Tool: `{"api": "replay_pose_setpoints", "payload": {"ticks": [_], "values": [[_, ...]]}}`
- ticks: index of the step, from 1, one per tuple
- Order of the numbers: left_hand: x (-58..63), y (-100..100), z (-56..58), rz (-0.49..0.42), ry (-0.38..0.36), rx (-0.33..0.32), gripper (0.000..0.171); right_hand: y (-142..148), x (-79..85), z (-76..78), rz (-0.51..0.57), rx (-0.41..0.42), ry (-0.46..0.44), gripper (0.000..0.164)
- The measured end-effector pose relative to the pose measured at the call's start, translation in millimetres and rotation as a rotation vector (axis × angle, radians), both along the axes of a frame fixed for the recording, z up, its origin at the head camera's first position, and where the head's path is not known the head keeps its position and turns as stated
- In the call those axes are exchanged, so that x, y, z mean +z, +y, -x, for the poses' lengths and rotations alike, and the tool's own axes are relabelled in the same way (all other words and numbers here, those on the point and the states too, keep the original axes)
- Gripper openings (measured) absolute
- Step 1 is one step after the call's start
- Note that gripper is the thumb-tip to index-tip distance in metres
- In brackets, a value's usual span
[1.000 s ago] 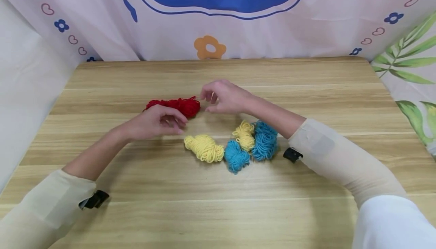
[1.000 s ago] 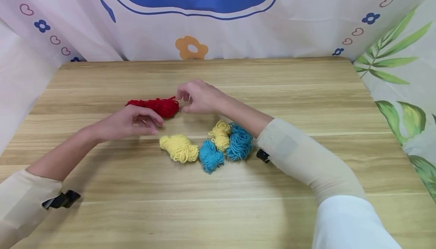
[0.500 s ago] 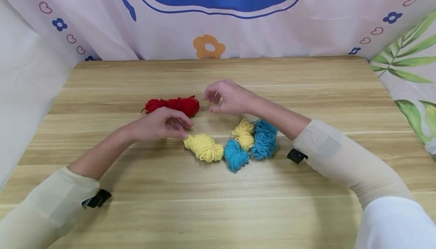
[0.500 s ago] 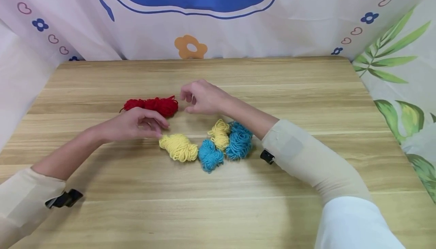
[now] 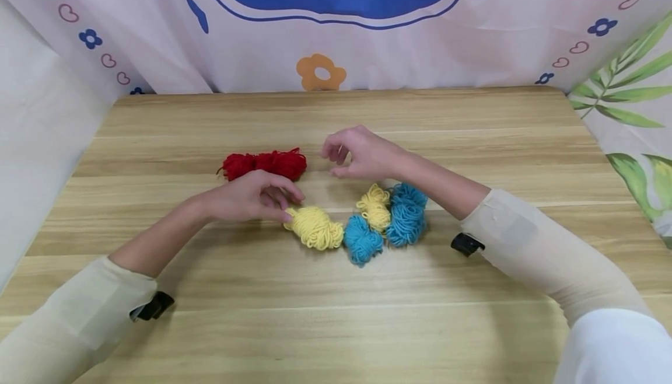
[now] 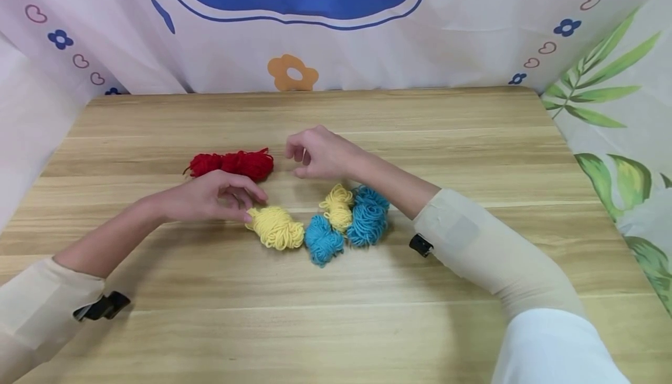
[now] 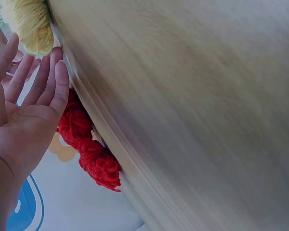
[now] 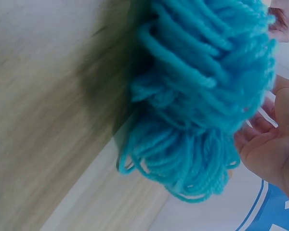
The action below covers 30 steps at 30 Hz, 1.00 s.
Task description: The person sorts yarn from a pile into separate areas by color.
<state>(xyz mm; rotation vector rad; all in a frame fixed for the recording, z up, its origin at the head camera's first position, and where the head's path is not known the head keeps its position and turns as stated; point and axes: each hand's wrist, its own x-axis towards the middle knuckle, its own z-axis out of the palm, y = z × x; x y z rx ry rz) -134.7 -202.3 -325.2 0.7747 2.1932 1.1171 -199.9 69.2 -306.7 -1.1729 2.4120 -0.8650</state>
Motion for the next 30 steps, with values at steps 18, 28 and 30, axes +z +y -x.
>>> {"api": "replay_pose_setpoints", "payload": {"ticks": [18, 28, 30], "values": [[0.4, 6.8, -0.6, 0.034, -0.019, -0.03, 0.042, 14.6, -0.3, -6.3, -0.002, -0.01, -0.013, 0.025], [-0.2, 10.2, -1.0, 0.057, -0.022, -0.048, 0.038, 25.7, -3.0, -10.0, 0.006, -0.009, 0.008, 0.022], [-0.4, 10.5, -1.0, 0.055, -0.02, -0.05, 0.037, 28.2, -4.2, -10.0, 0.008, -0.012, 0.014, 0.021]]}}
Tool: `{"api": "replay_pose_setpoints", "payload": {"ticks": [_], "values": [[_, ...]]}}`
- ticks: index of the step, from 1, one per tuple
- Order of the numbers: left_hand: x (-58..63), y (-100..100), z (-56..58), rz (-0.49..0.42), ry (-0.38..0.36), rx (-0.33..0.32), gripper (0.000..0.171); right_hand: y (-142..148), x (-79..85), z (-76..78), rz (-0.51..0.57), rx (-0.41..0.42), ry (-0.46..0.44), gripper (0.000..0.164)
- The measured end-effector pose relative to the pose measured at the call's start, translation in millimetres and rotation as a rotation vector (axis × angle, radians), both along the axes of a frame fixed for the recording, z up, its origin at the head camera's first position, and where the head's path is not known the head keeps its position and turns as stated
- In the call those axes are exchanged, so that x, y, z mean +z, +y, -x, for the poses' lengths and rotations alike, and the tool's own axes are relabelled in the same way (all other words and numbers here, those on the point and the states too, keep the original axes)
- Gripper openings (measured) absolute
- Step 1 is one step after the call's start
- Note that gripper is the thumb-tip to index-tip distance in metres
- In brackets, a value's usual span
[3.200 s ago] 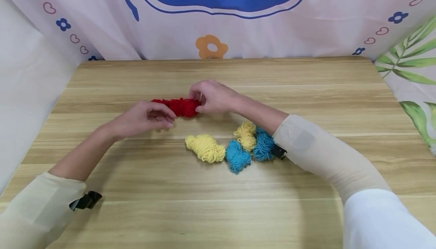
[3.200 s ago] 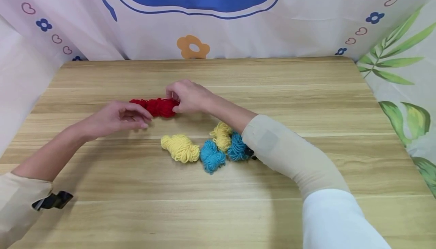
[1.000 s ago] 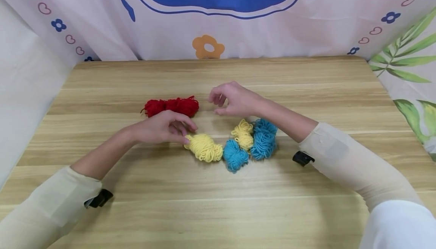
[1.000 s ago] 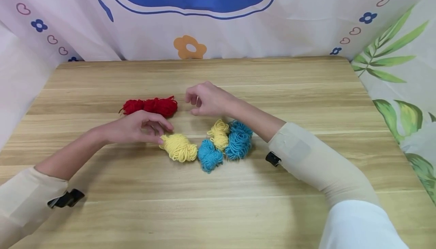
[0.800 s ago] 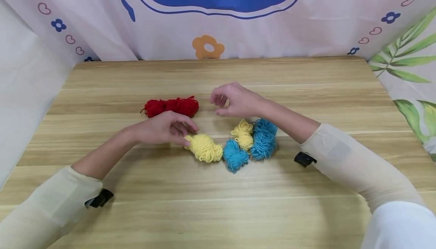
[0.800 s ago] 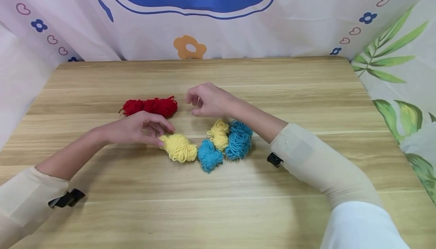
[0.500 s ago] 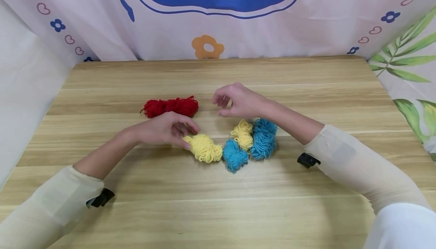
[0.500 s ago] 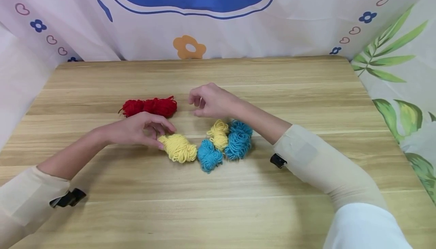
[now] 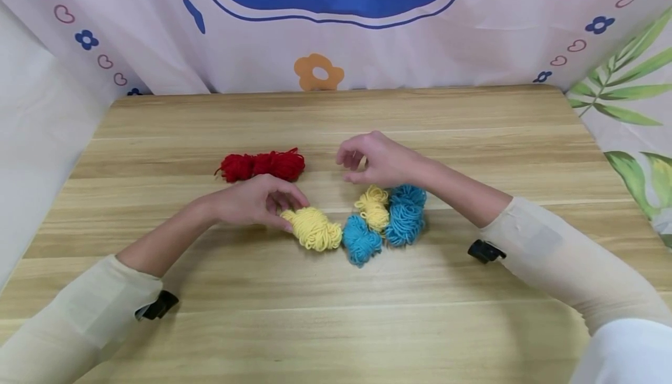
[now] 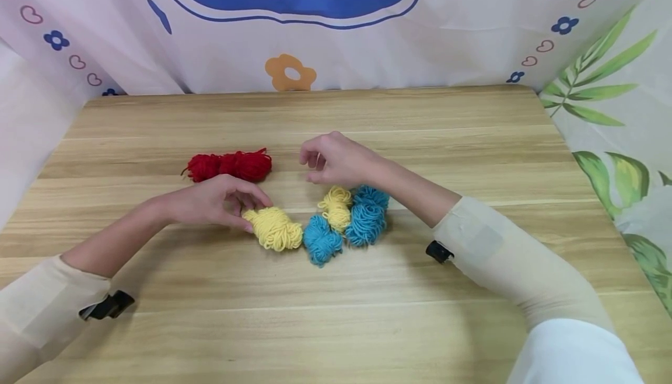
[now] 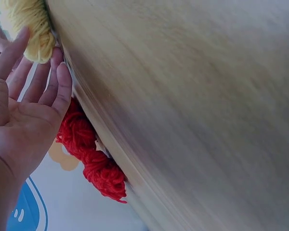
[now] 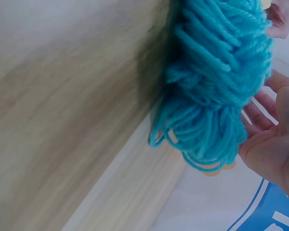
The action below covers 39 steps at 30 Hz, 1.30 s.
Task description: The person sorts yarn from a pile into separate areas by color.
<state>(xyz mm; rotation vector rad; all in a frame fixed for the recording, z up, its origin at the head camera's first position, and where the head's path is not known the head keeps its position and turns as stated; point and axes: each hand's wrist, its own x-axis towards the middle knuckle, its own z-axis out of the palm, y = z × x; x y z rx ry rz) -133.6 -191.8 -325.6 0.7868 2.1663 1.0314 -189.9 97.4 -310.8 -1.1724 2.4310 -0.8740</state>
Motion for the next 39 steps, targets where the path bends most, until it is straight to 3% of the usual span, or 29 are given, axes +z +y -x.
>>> {"api": "replay_pose_setpoints", "payload": {"ticks": [22, 39], "values": [[-2.9, -1.1, -0.9, -0.038, -0.006, 0.035, 0.03, 19.4, -5.5, -9.0, 0.012, -0.027, -0.056, 0.022], [0.3, -1.8, 0.2, -0.104, -0.013, 0.071, 0.023, 23.3, -5.5, -8.8, 0.019, -0.002, -0.067, 0.021]]}}
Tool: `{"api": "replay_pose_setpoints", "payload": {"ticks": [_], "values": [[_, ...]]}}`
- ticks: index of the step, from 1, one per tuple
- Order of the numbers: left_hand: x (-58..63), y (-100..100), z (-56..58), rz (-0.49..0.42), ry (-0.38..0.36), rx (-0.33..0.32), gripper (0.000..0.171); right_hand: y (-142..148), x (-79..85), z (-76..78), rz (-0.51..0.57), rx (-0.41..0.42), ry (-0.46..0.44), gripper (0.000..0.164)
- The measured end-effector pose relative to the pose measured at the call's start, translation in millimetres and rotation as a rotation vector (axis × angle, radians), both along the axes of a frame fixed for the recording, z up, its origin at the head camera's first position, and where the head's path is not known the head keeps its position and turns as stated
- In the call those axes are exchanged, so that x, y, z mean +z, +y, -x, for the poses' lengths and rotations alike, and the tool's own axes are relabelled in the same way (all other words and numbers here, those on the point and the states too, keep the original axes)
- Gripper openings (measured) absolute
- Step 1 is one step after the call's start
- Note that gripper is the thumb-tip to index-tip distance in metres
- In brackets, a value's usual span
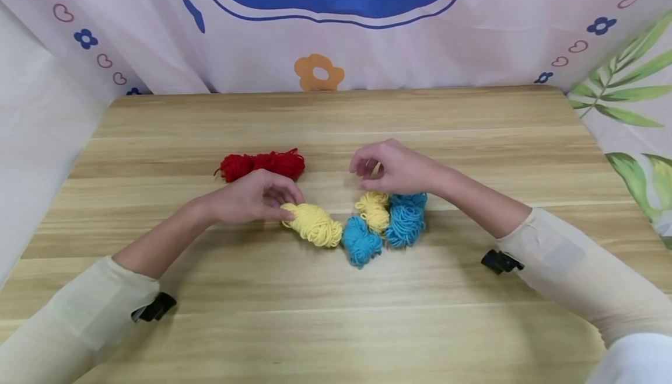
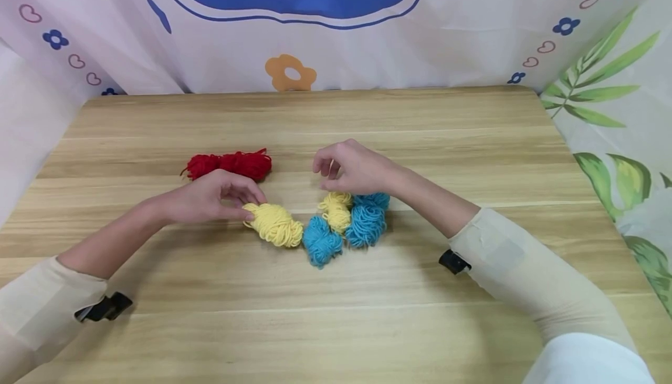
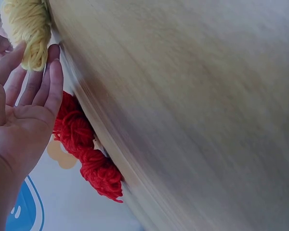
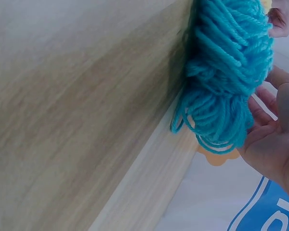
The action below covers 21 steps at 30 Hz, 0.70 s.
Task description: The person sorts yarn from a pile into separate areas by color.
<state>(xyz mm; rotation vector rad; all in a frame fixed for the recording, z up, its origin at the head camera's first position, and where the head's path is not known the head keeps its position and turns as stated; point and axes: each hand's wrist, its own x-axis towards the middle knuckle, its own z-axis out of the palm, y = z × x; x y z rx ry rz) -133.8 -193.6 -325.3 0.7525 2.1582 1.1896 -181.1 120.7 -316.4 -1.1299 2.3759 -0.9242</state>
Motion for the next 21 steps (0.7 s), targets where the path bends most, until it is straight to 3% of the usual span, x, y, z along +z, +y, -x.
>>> {"api": "replay_pose_setpoints", "payload": {"ticks": [21], "values": [[3.3, -3.1, -1.1, -0.015, 0.062, 0.067, 0.021, 14.5, 0.8, -5.4, 0.026, 0.017, -0.022, 0.019]]}}
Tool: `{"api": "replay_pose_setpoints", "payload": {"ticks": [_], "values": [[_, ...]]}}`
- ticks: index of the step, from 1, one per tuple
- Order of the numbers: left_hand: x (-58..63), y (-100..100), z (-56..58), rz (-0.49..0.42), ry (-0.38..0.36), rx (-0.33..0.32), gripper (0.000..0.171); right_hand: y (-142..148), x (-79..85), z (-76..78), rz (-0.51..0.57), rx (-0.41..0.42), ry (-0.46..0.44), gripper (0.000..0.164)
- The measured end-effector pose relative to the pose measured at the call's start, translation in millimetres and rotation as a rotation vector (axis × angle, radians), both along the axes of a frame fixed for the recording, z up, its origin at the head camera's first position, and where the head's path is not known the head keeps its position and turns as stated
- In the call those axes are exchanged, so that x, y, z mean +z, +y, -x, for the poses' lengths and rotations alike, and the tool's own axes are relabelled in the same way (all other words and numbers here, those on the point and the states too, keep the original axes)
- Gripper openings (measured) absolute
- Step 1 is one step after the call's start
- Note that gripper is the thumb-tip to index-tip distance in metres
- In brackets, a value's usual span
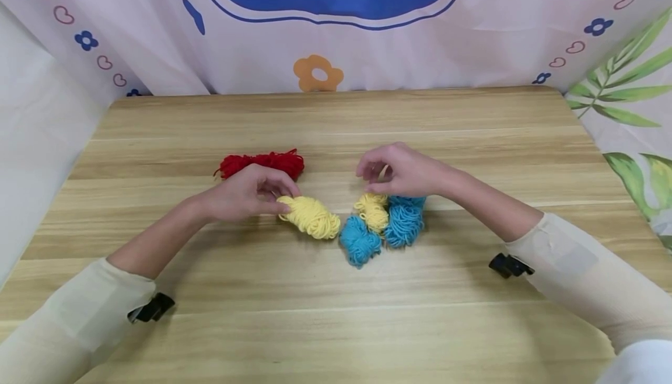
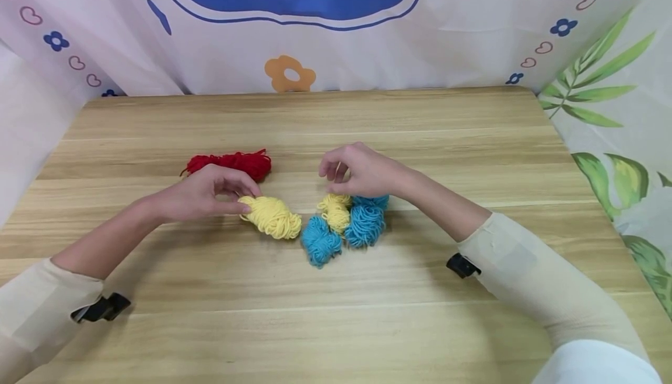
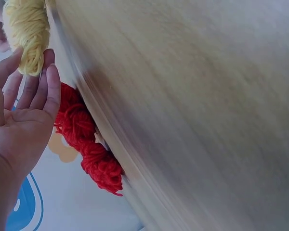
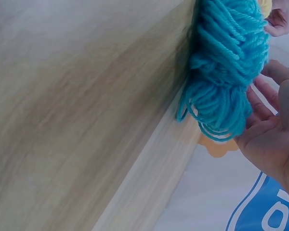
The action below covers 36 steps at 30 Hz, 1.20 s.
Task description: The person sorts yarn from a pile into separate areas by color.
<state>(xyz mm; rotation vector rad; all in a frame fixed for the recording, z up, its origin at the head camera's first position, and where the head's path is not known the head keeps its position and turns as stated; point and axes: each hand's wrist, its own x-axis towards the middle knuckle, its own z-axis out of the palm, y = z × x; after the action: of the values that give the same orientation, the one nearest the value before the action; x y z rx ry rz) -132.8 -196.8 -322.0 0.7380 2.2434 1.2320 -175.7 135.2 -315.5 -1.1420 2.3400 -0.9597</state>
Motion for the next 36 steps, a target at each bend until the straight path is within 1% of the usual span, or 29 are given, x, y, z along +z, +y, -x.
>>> {"api": "replay_pose_setpoints", "payload": {"ticks": [9, 18, 26, 33, 36], "values": [[0.1, 0.0, 0.6, -0.02, 0.032, 0.022, 0.023, 6.5, -2.3, -0.8, 0.006, 0.016, 0.006, 0.015], [3.1, -0.7, 1.8, -0.053, 0.065, 0.056, 0.025, 11.3, -3.7, -2.6, 0.006, 0.014, -0.013, 0.018], [4.8, 1.2, 3.0, -0.06, 0.053, 0.099, 0.026, 15.8, -3.5, -4.3, 0.013, 0.029, -0.034, 0.023], [6.3, 2.3, 3.1, -0.081, 0.06, 0.147, 0.024, 20.4, -3.1, -7.4, 0.005, 0.061, -0.023, 0.026], [6.6, 3.3, 3.6, -0.099, 0.055, 0.164, 0.023, 21.3, -1.1, -9.7, -0.005, 0.066, -0.012, 0.031]]}}
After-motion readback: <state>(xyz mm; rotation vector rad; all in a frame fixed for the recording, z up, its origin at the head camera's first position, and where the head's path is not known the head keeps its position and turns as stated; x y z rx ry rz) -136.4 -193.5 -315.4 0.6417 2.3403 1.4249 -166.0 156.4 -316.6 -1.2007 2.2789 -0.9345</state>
